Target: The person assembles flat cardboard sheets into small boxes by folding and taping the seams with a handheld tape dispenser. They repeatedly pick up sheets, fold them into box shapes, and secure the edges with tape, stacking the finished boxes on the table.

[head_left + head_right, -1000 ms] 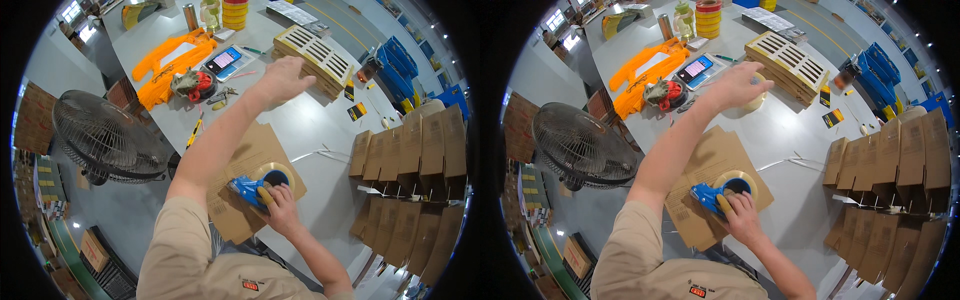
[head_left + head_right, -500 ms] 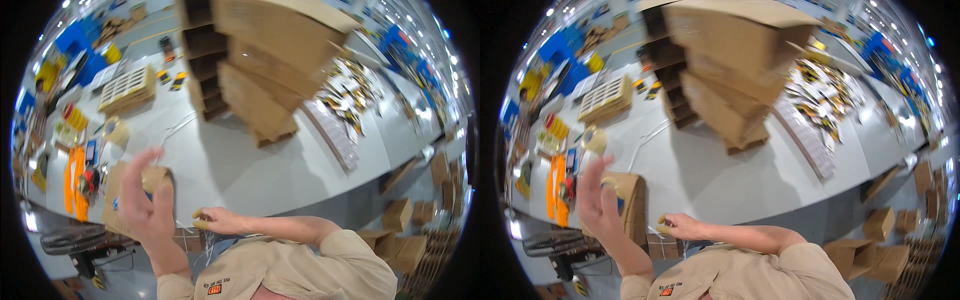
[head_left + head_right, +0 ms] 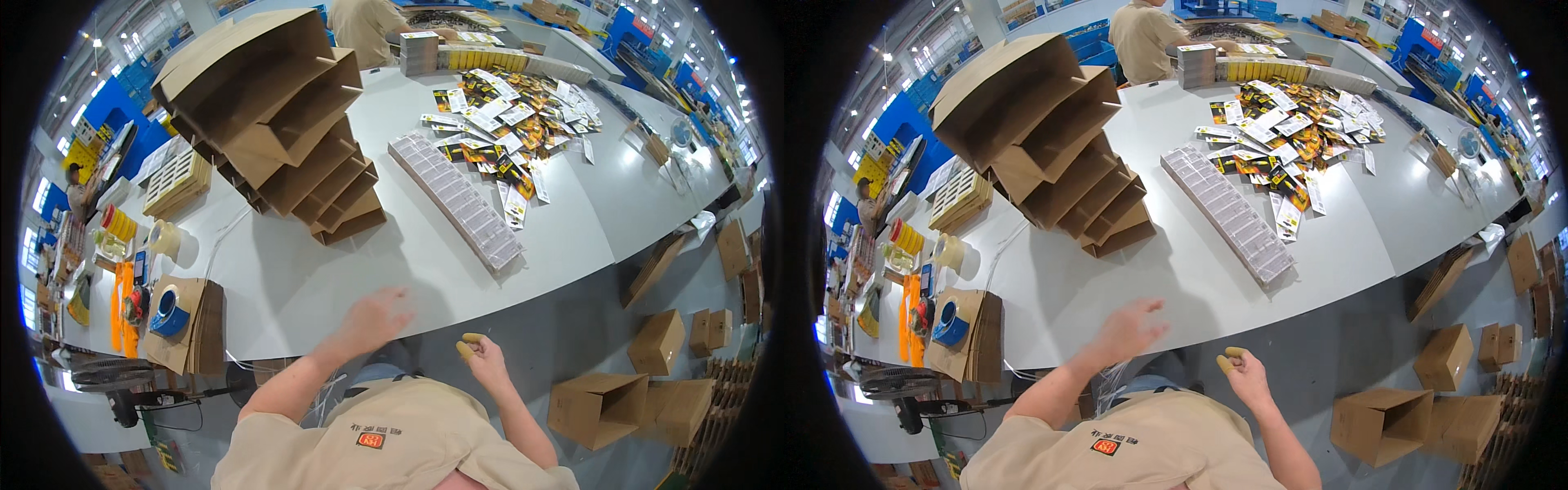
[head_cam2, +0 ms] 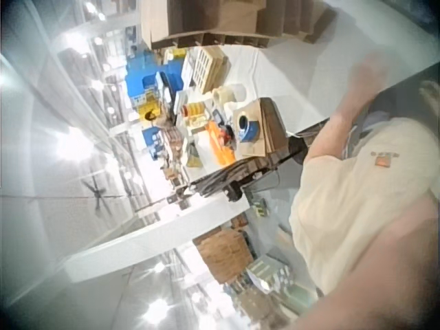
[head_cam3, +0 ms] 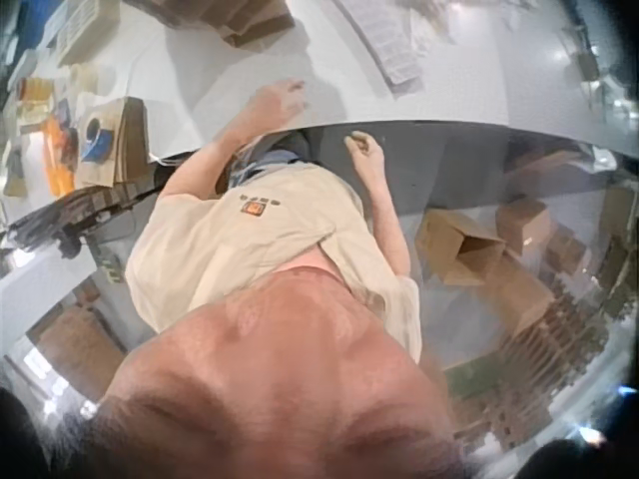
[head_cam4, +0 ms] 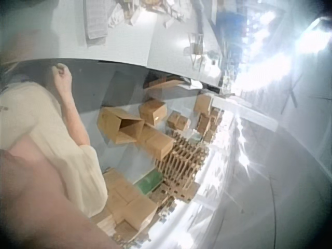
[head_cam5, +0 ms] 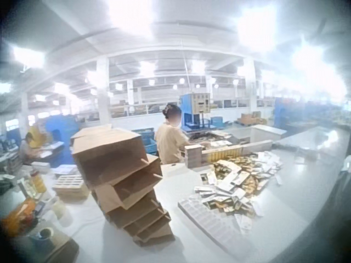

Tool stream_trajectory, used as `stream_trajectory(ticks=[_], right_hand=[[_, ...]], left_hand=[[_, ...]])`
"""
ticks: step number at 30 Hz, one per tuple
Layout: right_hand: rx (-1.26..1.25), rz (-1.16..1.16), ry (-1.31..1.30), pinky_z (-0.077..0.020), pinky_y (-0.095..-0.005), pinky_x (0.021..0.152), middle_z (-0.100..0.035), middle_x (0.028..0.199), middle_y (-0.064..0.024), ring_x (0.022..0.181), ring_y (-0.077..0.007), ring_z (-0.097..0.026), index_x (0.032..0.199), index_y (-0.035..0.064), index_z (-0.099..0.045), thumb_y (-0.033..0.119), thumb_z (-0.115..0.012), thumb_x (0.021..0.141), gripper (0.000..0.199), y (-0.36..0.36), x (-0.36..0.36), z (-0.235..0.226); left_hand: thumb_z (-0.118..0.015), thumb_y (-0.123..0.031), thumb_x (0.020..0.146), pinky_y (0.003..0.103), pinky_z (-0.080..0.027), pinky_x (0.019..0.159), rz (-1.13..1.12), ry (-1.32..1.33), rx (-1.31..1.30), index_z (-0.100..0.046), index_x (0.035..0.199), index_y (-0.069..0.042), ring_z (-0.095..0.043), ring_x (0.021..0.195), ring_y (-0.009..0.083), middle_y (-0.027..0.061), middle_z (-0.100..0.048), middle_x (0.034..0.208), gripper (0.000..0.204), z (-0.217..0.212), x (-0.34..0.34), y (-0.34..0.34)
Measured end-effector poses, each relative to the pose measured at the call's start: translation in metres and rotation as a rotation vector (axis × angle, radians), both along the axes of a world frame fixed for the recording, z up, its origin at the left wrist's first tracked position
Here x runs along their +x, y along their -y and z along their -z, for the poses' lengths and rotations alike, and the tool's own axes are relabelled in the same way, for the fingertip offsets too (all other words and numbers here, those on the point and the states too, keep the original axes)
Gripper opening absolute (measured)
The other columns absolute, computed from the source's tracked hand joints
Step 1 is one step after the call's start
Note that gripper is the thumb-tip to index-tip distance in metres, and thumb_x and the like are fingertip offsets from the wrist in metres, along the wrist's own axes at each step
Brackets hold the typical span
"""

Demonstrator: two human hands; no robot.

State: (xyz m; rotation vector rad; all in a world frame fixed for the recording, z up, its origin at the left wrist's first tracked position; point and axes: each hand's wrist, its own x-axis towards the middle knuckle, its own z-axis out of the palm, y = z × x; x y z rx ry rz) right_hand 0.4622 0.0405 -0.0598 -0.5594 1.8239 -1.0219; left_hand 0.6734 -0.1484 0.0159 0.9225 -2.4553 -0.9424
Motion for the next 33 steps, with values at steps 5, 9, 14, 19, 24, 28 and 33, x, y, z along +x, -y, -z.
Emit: stream_trajectory(ticks=[5, 9, 14, 19, 24, 28, 33], right_hand=[[-0.195, -0.164, -0.446, -0.0529, -0.0329, 0.076, -0.069, 0.101, -0.0129, 0.089, -0.0233, -0.067, 0.125, -0.0071, -0.058, 0.023, -0.075, 0.089, 0.05, 0.044, -0.069, 0.008], [-0.397, -0.147, -1.118, -0.0505, -0.0446, 0.088, -0.064, 0.117, -0.022, 0.108, -0.0388, -0.061, 0.129, -0.0063, -0.056, 0.027, -0.077, 0.085, 0.059, 0.137, -0.158, 0.024], [0.018, -0.372, -0.891, -0.0475, -0.0473, 0.095, -0.055, 0.128, -0.0253, 0.115, -0.0418, -0.056, 0.132, -0.0036, -0.054, 0.028, -0.08, 0.08, 0.066, 0.194, -0.176, 0.035], [-0.102, -0.47, -0.574, -0.0467, -0.0479, 0.098, -0.054, 0.128, -0.0255, 0.115, -0.0427, -0.056, 0.134, -0.0035, -0.052, 0.028, -0.081, 0.08, 0.069, 0.191, -0.154, 0.04], [-0.167, -0.44, -0.913, -0.0473, -0.0482, 0.097, -0.056, 0.123, -0.0273, 0.112, -0.0442, -0.057, 0.133, -0.0086, -0.05, 0.034, -0.081, 0.081, 0.074, 0.206, -0.191, 0.061], [-0.063, -0.723, -0.584, -0.0488, -0.0487, 0.095, -0.057, 0.12, -0.0288, 0.11, -0.0456, -0.057, 0.13, -0.0099, -0.05, 0.038, -0.08, 0.082, 0.075, 0.204, -0.187, 0.079], [-0.127, -0.942, -0.439, -0.0507, -0.0491, 0.092, -0.058, 0.118, -0.0308, 0.11, -0.045, -0.058, 0.125, -0.0092, -0.051, 0.039, -0.081, 0.079, 0.073, 0.2, -0.16, 0.082]], left_hand=[[-0.066, -0.032, 0.096, 0.035, -0.054, 0.083, -0.277, -0.026, 0.763, -0.056, 0.132, 0.002, -0.067, 0.098, 0.0192, 0.0133, -0.067, 0.116, 0.05, 0.073, -0.029, 0.056], [-0.068, -0.032, 0.094, 0.031, -0.054, 0.076, -0.375, -0.047, 1.029, -0.043, 0.145, 0.001, -0.066, 0.089, 0.0181, 0.0148, -0.064, 0.119, 0.065, 0.134, -0.116, 0.076], [-0.069, -0.04, 0.092, 0.036, -0.053, 0.078, -0.533, -0.181, 0.991, -0.039, 0.144, 0.005, -0.066, 0.087, 0.0211, 0.0155, -0.065, 0.108, 0.075, 0.17, -0.204, 0.088], [-0.068, -0.034, 0.094, 0.036, -0.056, 0.078, -0.487, -0.014, 0.699, -0.034, 0.149, 0.002, -0.065, 0.091, 0.0213, 0.0177, -0.063, 0.115, 0.074, 0.181, -0.183, 0.081], [-0.067, -0.031, 0.094, 0.04, -0.053, 0.087, -0.617, -0.098, 0.611, -0.04, 0.146, 0.002, -0.065, 0.101, 0.027, 0.0202, -0.064, 0.116, 0.068, 0.185, -0.189, 0.059], [-0.066, -0.03, 0.093, 0.039, -0.053, 0.087, -0.653, -0.102, 0.579, -0.043, 0.145, 0.0, -0.066, 0.102, 0.0289, 0.021, -0.065, 0.118, 0.065, 0.175, -0.198, 0.044], [-0.066, -0.03, 0.092, 0.039, -0.052, 0.086, -0.787, 0.124, 0.4, -0.052, 0.14, -0.006, -0.065, 0.099, 0.0303, 0.0177, -0.067, 0.115, 0.055, 0.157, -0.164, 0.034]])
